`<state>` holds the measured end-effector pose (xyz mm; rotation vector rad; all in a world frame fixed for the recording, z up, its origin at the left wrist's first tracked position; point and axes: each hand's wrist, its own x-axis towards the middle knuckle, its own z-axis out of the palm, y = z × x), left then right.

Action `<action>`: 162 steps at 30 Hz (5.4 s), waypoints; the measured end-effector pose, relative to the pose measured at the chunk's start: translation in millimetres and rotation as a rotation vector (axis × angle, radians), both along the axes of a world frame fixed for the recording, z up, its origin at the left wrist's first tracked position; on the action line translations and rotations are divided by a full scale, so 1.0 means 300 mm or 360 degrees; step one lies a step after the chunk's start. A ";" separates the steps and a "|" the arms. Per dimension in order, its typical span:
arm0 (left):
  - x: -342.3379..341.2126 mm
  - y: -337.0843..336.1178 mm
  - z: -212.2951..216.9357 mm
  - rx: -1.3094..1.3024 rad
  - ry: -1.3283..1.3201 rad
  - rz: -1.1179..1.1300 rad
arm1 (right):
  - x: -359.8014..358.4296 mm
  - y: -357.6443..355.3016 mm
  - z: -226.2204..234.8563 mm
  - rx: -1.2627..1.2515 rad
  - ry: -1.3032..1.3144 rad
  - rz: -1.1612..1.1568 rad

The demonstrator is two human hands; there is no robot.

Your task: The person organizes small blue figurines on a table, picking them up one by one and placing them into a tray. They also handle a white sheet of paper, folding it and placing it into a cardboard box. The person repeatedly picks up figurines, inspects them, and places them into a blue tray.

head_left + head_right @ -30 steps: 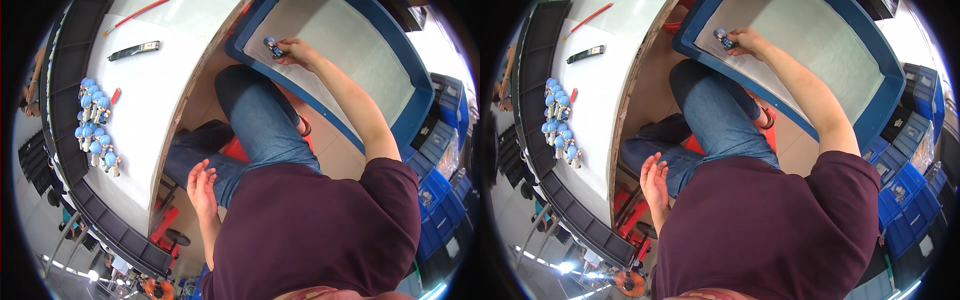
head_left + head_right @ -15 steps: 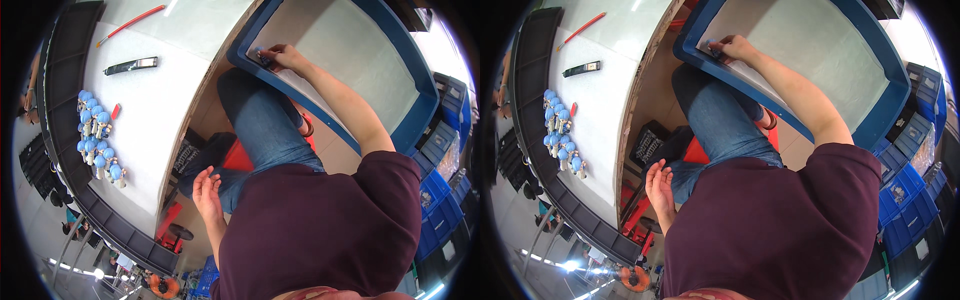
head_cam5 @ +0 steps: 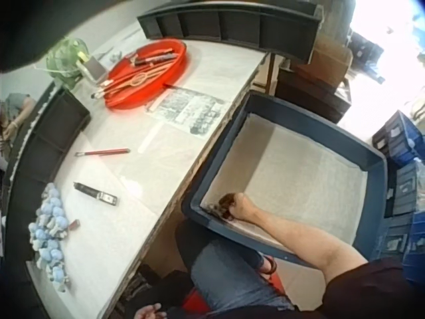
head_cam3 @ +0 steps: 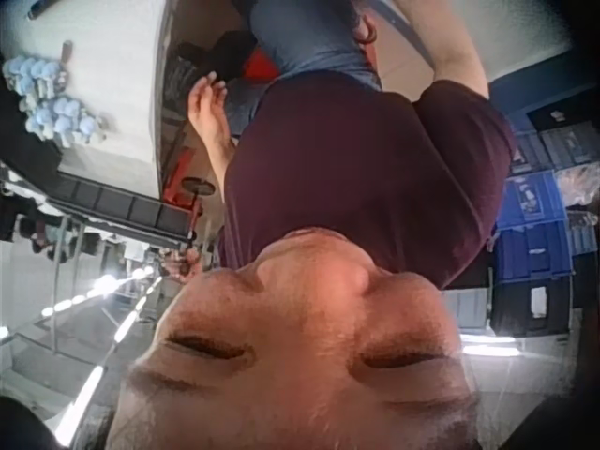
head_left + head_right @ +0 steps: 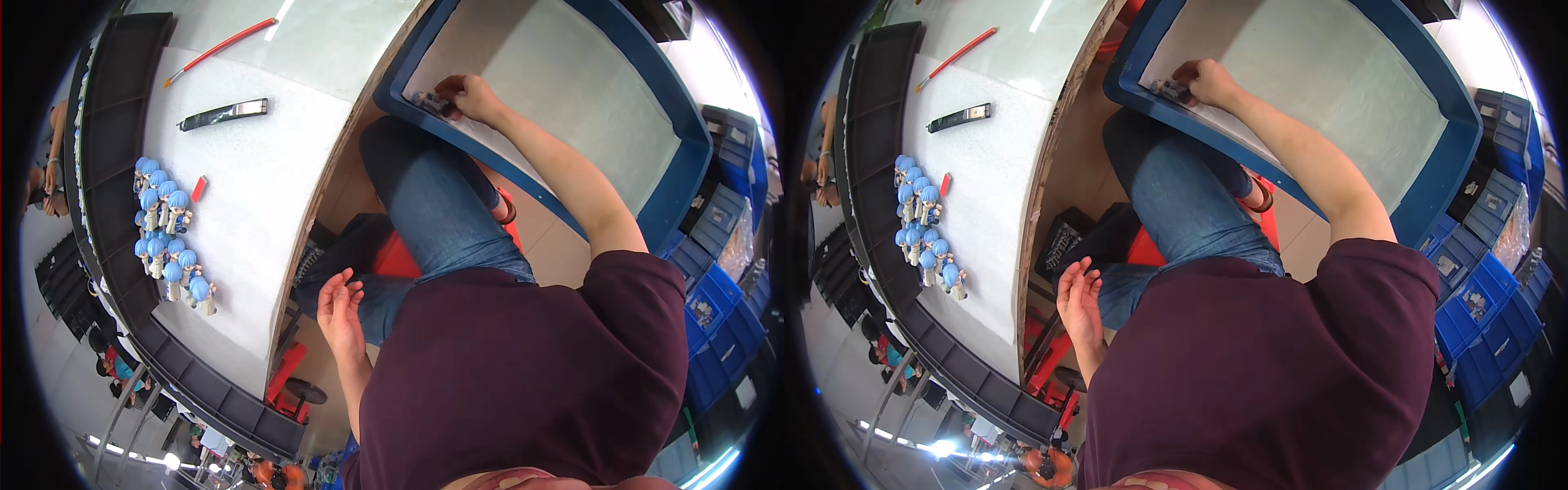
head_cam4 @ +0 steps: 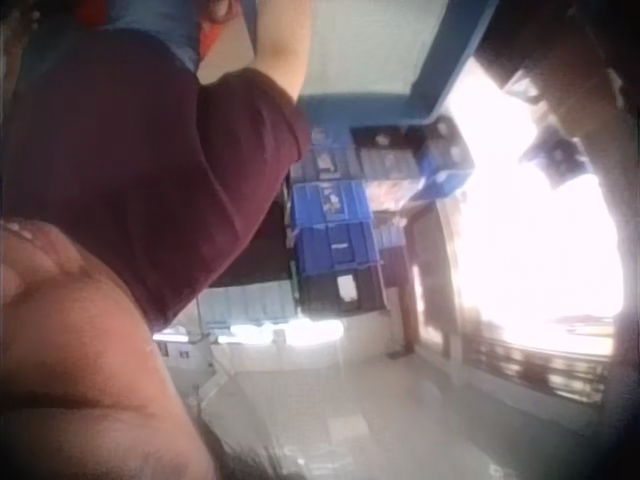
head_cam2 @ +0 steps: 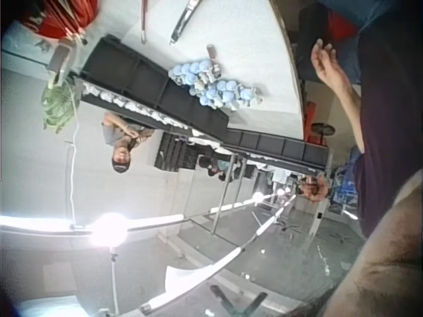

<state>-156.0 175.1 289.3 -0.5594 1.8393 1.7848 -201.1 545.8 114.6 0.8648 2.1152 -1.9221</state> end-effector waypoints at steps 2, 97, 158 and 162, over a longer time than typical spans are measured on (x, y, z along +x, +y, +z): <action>0.010 -0.015 -0.007 0.0002 -0.0022 0.0013 | -0.006 -0.017 0.060 0.0316 -0.0158 0.0117; -0.359 -0.321 0.171 0.1170 0.1016 0.0557 | -0.224 -1.052 0.767 -0.0773 0.0916 0.0936; -0.340 -0.296 0.169 0.0817 0.1333 0.0271 | -0.176 -1.028 0.751 0.0243 0.1621 0.0486; -0.334 -0.296 0.162 0.0739 0.1287 0.0283 | -0.107 -0.810 0.800 0.0358 0.1708 0.0108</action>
